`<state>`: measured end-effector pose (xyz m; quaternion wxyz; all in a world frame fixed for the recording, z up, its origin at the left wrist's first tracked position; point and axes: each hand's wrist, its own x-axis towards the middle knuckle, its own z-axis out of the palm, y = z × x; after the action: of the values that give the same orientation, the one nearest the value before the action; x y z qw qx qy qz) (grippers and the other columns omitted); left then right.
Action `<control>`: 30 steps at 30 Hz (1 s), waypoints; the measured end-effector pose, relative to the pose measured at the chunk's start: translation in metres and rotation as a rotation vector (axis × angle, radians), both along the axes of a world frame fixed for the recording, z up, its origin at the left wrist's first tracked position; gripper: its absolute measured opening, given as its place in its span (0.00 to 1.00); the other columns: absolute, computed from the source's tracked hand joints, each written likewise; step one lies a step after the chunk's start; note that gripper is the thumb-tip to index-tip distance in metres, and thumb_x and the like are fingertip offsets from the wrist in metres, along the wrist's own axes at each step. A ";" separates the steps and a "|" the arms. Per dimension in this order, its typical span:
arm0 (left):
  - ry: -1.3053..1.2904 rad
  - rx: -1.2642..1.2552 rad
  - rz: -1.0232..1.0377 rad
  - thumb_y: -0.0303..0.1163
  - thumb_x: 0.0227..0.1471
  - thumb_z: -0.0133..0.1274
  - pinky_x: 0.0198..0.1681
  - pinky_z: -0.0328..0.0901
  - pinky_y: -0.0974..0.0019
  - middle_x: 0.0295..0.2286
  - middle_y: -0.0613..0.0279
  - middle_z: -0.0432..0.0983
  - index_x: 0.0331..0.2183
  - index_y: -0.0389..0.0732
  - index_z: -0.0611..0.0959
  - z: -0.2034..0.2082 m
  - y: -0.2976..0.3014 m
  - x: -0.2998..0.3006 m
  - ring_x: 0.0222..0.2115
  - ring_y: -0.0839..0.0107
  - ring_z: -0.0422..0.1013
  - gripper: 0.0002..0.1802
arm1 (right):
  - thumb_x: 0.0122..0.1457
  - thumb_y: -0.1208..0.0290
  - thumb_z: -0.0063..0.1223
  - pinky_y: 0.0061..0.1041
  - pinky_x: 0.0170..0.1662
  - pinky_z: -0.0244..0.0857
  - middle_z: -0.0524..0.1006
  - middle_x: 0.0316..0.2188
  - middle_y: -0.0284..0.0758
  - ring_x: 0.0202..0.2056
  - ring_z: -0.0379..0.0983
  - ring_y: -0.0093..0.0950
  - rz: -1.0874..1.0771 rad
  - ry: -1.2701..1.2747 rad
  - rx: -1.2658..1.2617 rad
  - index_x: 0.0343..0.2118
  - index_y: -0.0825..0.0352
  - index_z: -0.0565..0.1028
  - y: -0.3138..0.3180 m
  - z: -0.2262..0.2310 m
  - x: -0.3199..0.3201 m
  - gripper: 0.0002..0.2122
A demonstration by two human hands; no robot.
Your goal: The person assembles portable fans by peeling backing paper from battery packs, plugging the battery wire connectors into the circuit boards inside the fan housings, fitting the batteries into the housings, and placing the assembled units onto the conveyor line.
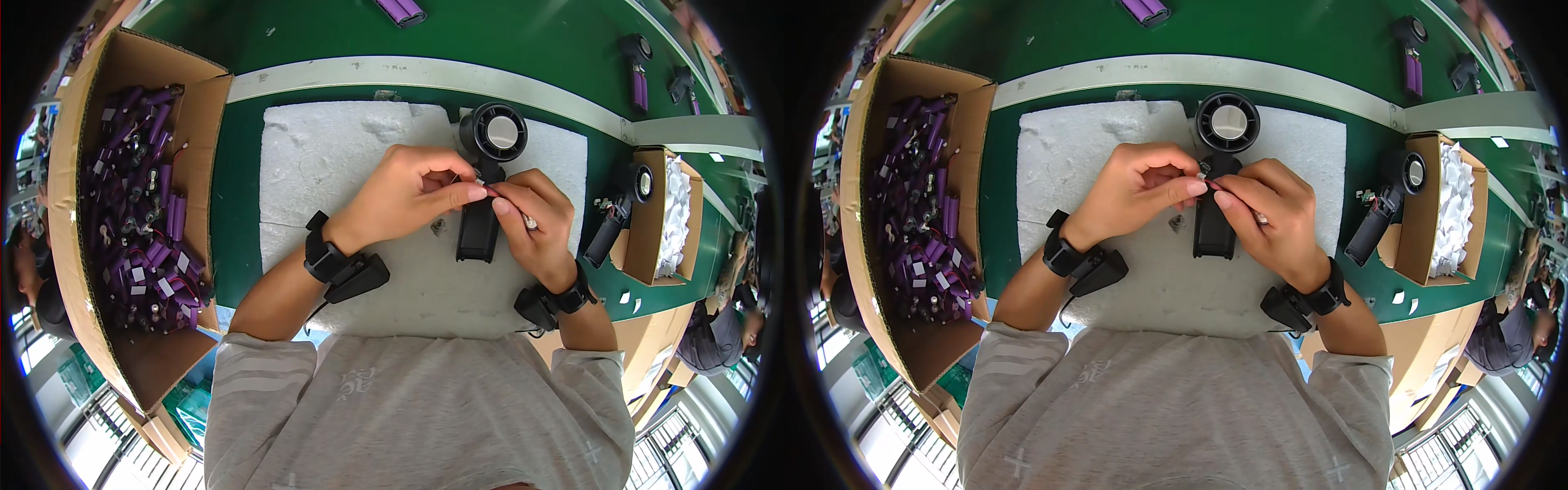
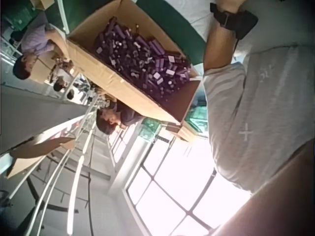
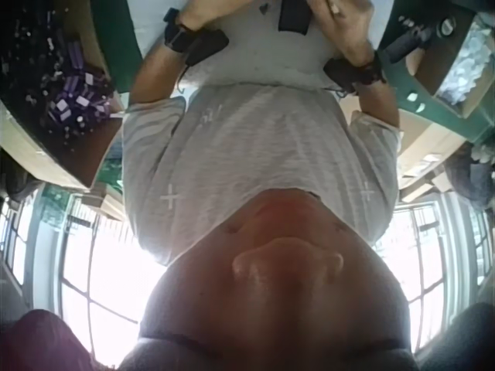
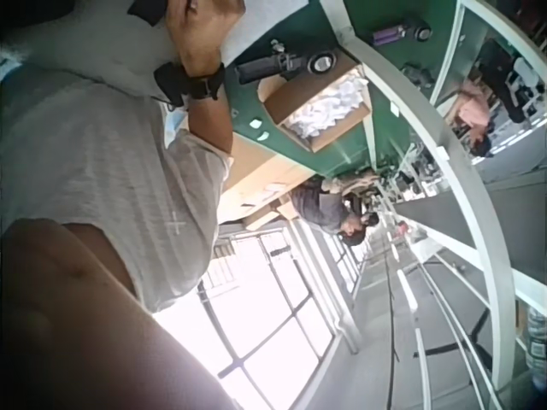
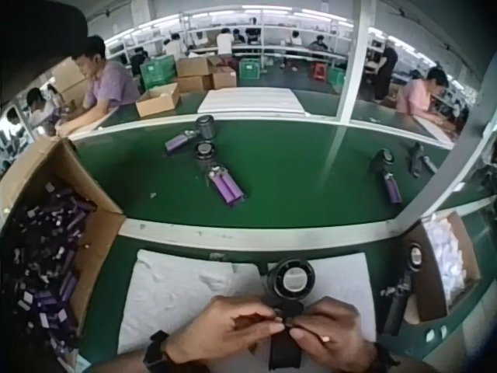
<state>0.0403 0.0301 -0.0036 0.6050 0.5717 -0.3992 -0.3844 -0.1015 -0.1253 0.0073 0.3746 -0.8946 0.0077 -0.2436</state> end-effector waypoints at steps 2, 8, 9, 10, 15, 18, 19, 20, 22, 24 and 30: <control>0.116 0.048 0.017 0.30 0.53 0.59 0.26 0.66 0.77 0.23 0.65 0.77 0.31 0.33 0.81 0.002 0.000 0.000 0.23 0.81 0.71 0.08 | 0.50 0.79 0.58 0.24 0.26 0.63 0.74 0.25 0.38 0.24 0.70 0.30 0.017 -0.009 -0.030 0.31 0.72 0.78 -0.001 0.000 0.001 0.05; 0.126 0.042 0.024 0.29 0.54 0.57 0.26 0.67 0.76 0.22 0.64 0.76 0.31 0.32 0.81 0.003 0.000 0.000 0.22 0.81 0.71 0.08 | 0.49 0.77 0.60 0.25 0.27 0.63 0.71 0.26 0.38 0.24 0.68 0.31 0.052 -0.034 -0.229 0.30 0.71 0.79 0.000 0.002 0.005 0.06; 0.160 0.054 0.026 0.29 0.54 0.56 0.26 0.67 0.75 0.22 0.64 0.77 0.32 0.33 0.81 0.003 0.000 0.001 0.22 0.80 0.71 0.08 | 0.48 0.77 0.60 0.25 0.27 0.63 0.70 0.26 0.38 0.24 0.67 0.31 0.056 -0.035 -0.246 0.30 0.71 0.79 0.001 0.002 0.005 0.06; 0.194 0.065 0.028 0.29 0.54 0.56 0.27 0.67 0.75 0.23 0.64 0.77 0.32 0.33 0.81 0.003 0.000 0.001 0.23 0.80 0.71 0.08 | 0.48 0.77 0.60 0.25 0.27 0.63 0.70 0.26 0.38 0.24 0.67 0.31 0.055 -0.035 -0.246 0.30 0.71 0.79 0.001 0.002 0.004 0.06; 0.171 0.061 0.002 0.28 0.55 0.55 0.28 0.68 0.75 0.26 0.63 0.77 0.33 0.34 0.81 0.002 0.001 0.003 0.24 0.79 0.72 0.07 | 0.49 0.77 0.60 0.24 0.27 0.63 0.69 0.26 0.37 0.24 0.67 0.29 -0.019 0.098 -0.142 0.31 0.70 0.79 0.004 0.003 -0.001 0.06; 0.128 0.063 -0.067 0.24 0.55 0.54 0.32 0.70 0.72 0.32 0.61 0.75 0.35 0.33 0.81 0.001 0.002 0.007 0.32 0.76 0.73 0.06 | 0.50 0.77 0.60 0.24 0.27 0.63 0.69 0.26 0.36 0.24 0.67 0.29 -0.061 0.115 -0.099 0.31 0.70 0.79 0.009 0.004 -0.001 0.05; 0.130 0.064 -0.065 0.24 0.55 0.54 0.32 0.70 0.72 0.32 0.61 0.75 0.35 0.33 0.81 0.000 0.002 0.008 0.32 0.76 0.73 0.06 | 0.50 0.77 0.60 0.23 0.27 0.63 0.69 0.26 0.36 0.24 0.67 0.28 -0.069 0.118 -0.070 0.31 0.70 0.79 0.010 0.004 0.000 0.05; 0.107 0.040 -0.076 0.23 0.55 0.54 0.32 0.70 0.72 0.32 0.61 0.74 0.36 0.33 0.81 -0.001 0.002 0.009 0.32 0.76 0.73 0.06 | 0.51 0.77 0.60 0.23 0.27 0.63 0.69 0.26 0.36 0.24 0.67 0.28 -0.078 0.120 -0.040 0.31 0.70 0.79 0.011 0.005 0.000 0.05; 0.061 -0.007 -0.098 0.23 0.54 0.54 0.32 0.70 0.72 0.32 0.61 0.74 0.38 0.34 0.80 -0.003 0.003 0.010 0.32 0.75 0.72 0.08 | 0.51 0.78 0.60 0.23 0.26 0.63 0.69 0.26 0.36 0.24 0.67 0.27 -0.085 0.123 -0.011 0.31 0.70 0.79 0.012 0.005 0.000 0.05; 0.080 -0.009 -0.109 0.22 0.54 0.54 0.33 0.70 0.72 0.33 0.61 0.74 0.39 0.34 0.80 -0.004 0.003 0.011 0.32 0.76 0.72 0.09 | 0.50 0.79 0.60 0.22 0.26 0.62 0.69 0.26 0.36 0.23 0.68 0.27 -0.077 0.120 0.006 0.31 0.70 0.79 0.013 0.003 0.000 0.05; 0.216 0.099 -0.153 0.16 0.49 0.56 0.38 0.69 0.74 0.37 0.61 0.75 0.42 0.35 0.80 0.009 0.004 0.016 0.36 0.77 0.73 0.15 | 0.50 0.80 0.60 0.20 0.23 0.61 0.69 0.26 0.36 0.21 0.67 0.25 -0.022 0.078 -0.026 0.31 0.69 0.80 0.008 -0.001 0.000 0.05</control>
<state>0.0564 0.0343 0.0051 0.5841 0.5242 -0.3548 -0.5081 -0.1019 -0.1172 0.0063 0.3595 -0.9081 0.0287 -0.2126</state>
